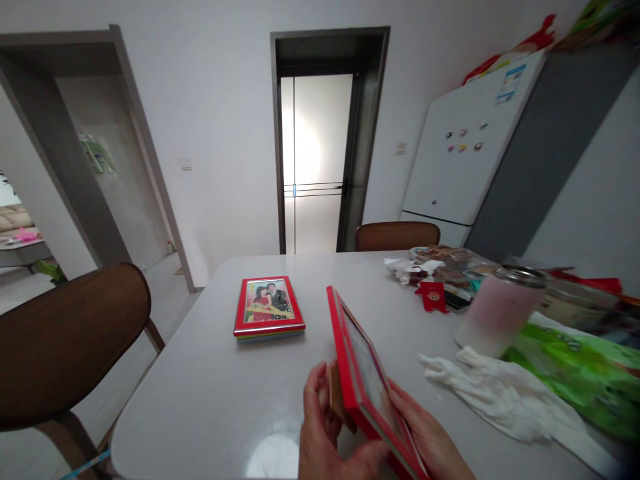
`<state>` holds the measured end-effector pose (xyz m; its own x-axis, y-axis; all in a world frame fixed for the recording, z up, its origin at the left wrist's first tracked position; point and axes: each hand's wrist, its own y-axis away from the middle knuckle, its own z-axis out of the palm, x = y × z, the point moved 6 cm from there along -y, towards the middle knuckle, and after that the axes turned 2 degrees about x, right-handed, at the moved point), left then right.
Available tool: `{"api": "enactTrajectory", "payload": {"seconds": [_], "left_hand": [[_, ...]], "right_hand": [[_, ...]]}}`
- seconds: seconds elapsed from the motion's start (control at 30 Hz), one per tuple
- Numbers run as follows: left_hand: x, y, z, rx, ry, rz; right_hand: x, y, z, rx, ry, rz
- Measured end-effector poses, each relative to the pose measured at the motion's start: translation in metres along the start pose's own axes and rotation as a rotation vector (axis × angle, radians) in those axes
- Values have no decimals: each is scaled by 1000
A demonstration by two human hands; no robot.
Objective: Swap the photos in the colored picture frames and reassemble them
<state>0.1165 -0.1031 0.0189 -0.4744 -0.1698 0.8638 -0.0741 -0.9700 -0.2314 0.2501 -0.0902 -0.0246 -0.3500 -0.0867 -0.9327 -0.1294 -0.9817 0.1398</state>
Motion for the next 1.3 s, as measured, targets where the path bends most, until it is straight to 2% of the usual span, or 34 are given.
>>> {"api": "enactTrajectory", "payload": {"seconds": [0.07, 0.13, 0.2, 0.27, 0.37, 0.53, 0.63, 0.7, 0.77, 0.8, 0.87, 0.97, 1.03, 1.13, 1.2, 1.3], "left_hand": [[-2, -11, 0, -50, 24, -65], [-14, -20, -1, -108, -31, -160], [-31, -26, -6, -132, -227, -214], [-43, -31, -10, -151, -522, -171], [-50, -38, -10, -185, -797, -61], [-47, -46, -12, -160, -846, -28], [-43, -45, -24, -124, -835, -33], [-39, -47, -40, -75, -803, -48], [-35, -54, -65, 22, -759, -83], [-33, -59, -78, 83, -730, -108], [-29, -70, -105, 205, -654, -159], [-22, -81, -136, 342, -498, -219], [-17, -80, -147, 401, -387, -243], [-10, -73, -155, 457, -228, -260], [-5, -68, -155, 475, -130, -259], [3, -63, -147, 464, 7, -201]], "right_hand": [[-11, -16, -32, 105, 168, -1], [-22, -36, -64, 203, 391, -36], [-34, -55, -89, 294, 670, -118], [-43, -72, -104, 351, 964, -193], [-47, -90, -112, 374, 1211, -229], [-48, -102, -105, 362, 1340, -251], [-51, -104, -95, 344, 1409, -287], [-55, -103, -80, 341, 1443, -334], [-59, -101, -48, 310, 1459, -464], [-60, -99, -25, 274, 1459, -549], [-54, -96, 31, 104, 1436, -705], [-37, -99, 111, -98, 1421, -789], [-28, -103, 149, -174, 1420, -827], [-20, -104, 178, -255, 1421, -851], [-16, -95, 183, -318, 1416, -862], [-11, -64, 178, -400, 1392, -880]]}}
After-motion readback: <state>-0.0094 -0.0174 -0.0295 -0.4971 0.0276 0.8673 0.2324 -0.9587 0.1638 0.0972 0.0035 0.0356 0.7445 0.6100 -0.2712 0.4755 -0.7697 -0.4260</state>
